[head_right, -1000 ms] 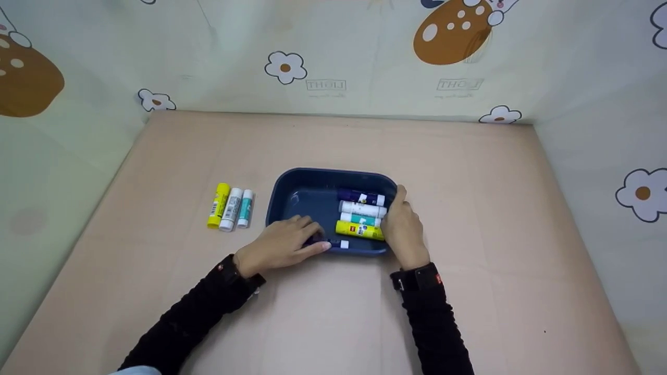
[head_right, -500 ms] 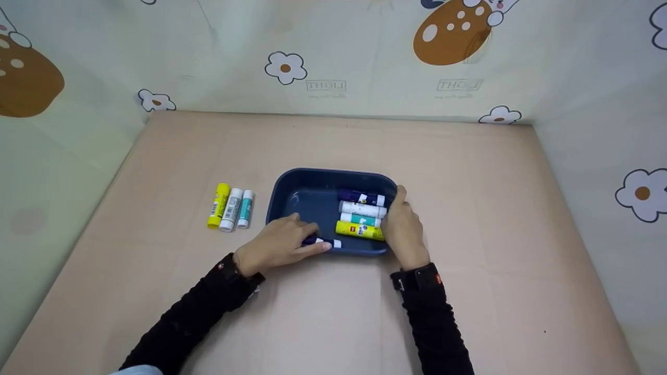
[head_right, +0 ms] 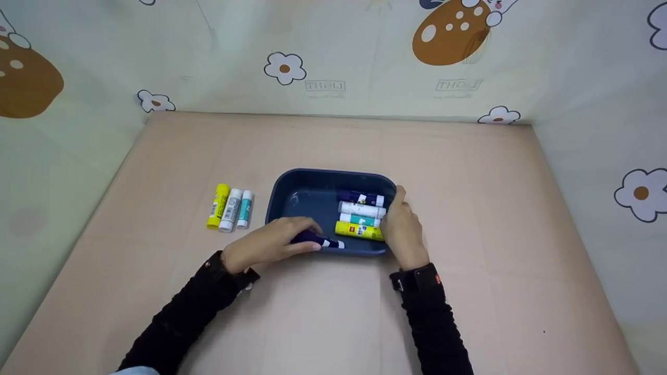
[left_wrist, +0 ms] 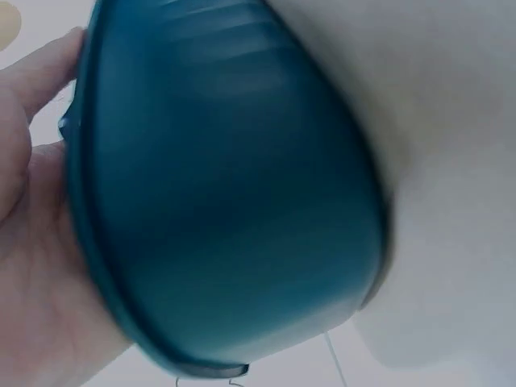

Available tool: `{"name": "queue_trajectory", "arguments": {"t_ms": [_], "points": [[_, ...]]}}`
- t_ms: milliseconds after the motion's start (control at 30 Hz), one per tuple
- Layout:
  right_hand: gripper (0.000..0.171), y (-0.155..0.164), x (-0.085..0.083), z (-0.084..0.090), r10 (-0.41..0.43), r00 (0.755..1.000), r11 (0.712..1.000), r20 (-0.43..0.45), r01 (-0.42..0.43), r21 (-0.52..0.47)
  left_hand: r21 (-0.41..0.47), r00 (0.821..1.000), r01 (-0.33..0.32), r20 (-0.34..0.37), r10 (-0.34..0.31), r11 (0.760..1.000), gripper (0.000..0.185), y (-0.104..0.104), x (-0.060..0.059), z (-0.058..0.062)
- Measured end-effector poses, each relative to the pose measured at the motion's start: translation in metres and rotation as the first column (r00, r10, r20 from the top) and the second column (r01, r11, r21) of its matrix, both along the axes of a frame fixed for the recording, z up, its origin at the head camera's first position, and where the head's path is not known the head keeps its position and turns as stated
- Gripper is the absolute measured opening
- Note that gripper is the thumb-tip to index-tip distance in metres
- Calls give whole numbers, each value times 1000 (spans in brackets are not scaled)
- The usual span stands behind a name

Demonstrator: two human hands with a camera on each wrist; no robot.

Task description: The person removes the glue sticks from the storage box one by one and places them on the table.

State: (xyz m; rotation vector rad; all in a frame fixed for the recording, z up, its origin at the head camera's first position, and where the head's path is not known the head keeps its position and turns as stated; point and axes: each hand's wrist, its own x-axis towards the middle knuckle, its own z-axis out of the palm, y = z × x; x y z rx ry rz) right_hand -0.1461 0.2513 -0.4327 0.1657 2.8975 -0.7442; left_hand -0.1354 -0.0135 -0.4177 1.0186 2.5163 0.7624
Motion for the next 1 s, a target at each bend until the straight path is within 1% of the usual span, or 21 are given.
{"name": "queue_trajectory", "arguments": {"t_ms": [67, 167, 333, 467, 600, 700, 767, 867, 1000], "points": [[63, 0, 0, 0, 3, 1000, 1000, -8, -3, 1, 26, 1000, -2, 14, 1, 1000, 38, -2, 0, 3], [62, 0, 0, -1, 2, 1000, 1000, -19, -2, -1, 51, 1000, -4, 11, 4, 999, 33, -5, 0, 7], [61, 0, 0, -2, -1, 1000, 1000, -29, 1, -3, 75, 999, -17, -35, 20, 997, 28, -12, -3, 13], [60, 0, 0, -2, 2, 999, 1000, -35, -3, -7, 96, 996, -66, -60, 72, 993, 26, -20, -7, 19], [60, 1, 1, -2, 10, 999, 1000, -40, -10, -4, 118, 988, -123, -79, 133, 985, 28, -32, -11, 26], [60, 0, 2, -1, 21, 999, 1000, -49, -20, 5, 150, 979, -157, -103, 174, 976, 29, -43, -14, 32], [60, 0, 2, -1, 25, 998, 1000, -53, -25, 10, 188, 974, -174, -114, 197, 967, 28, -50, -17, 36], [61, 0, 2, 0, 18, 999, 1000, -42, -18, 6, 251, 964, -197, -127, 234, 948, 25, -62, -21, 42], [62, 0, 1, 0, 9, 1000, 1000, -29, -9, 1, 337, 953, -220, -125, 275, 915, 24, -79, -25, 49]]}}
